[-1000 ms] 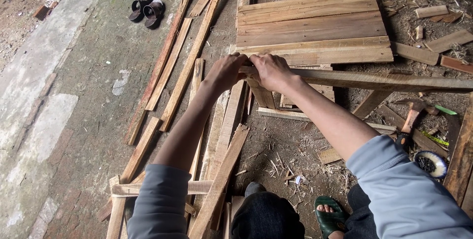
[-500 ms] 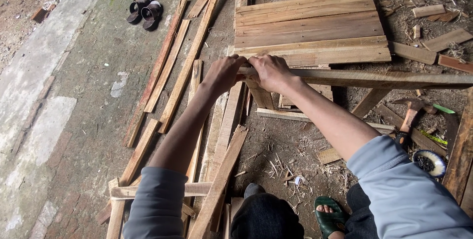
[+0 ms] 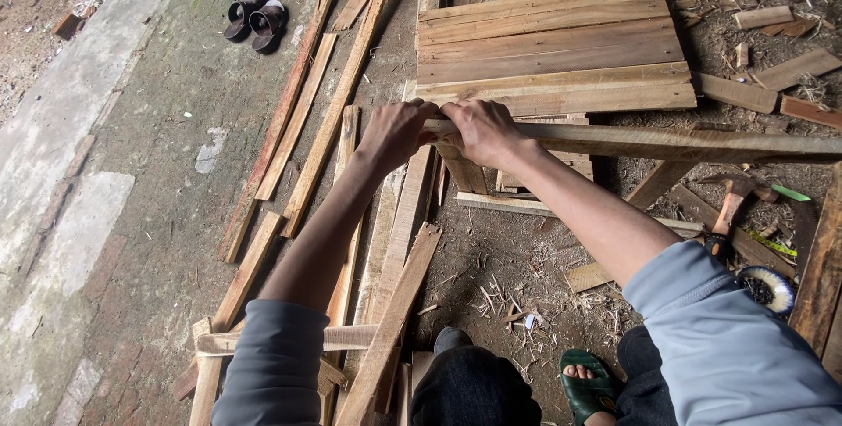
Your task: The person assembles a small wooden stool by aligning and securing wooden planks to the frame. They use a hammer to drive nails into the joints, adjusting the planks as needed to ensure a snug fit. The work is performed on a concrete floor with scattered wood pieces and tools nearby.
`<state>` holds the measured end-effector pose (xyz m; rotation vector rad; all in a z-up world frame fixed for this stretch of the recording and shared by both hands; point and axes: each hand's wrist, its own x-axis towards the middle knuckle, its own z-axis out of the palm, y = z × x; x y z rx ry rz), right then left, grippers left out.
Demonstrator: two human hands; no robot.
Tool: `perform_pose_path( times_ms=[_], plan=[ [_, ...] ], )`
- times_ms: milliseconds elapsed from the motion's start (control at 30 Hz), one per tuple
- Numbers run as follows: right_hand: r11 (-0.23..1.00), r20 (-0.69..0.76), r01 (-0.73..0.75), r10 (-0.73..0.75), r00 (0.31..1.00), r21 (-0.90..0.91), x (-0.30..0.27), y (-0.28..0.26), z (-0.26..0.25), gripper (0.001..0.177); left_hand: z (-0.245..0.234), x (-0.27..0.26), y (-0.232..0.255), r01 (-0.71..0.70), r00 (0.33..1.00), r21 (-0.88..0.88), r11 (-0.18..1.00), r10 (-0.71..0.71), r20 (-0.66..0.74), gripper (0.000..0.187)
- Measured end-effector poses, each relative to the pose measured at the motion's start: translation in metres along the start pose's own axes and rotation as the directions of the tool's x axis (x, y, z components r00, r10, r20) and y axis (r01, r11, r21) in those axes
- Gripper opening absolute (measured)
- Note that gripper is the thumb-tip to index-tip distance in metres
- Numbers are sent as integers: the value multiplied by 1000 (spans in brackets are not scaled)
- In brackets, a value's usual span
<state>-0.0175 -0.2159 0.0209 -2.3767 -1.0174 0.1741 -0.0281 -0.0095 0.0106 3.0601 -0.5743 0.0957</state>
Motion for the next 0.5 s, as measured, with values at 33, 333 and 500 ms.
perform_pose_path(
  times_ms=[33, 333, 500],
  plan=[
    [1000, -2, 13, -13, 1000, -18, 0, 1, 3, 40, -1, -1, 1, 4, 1000, 10, 1000, -4, -1, 32],
    [996, 32, -26, 29, 999, -81, -6, -10, -15, 38, 0, 7, 1, 28, 998, 3, 1000, -28, 62, 33],
    [997, 16, -33, 35, 999, -71, -6, -15, -12, 39, 6, 9, -4, 26, 997, -115, 993, -17, 76, 38]
  ],
)
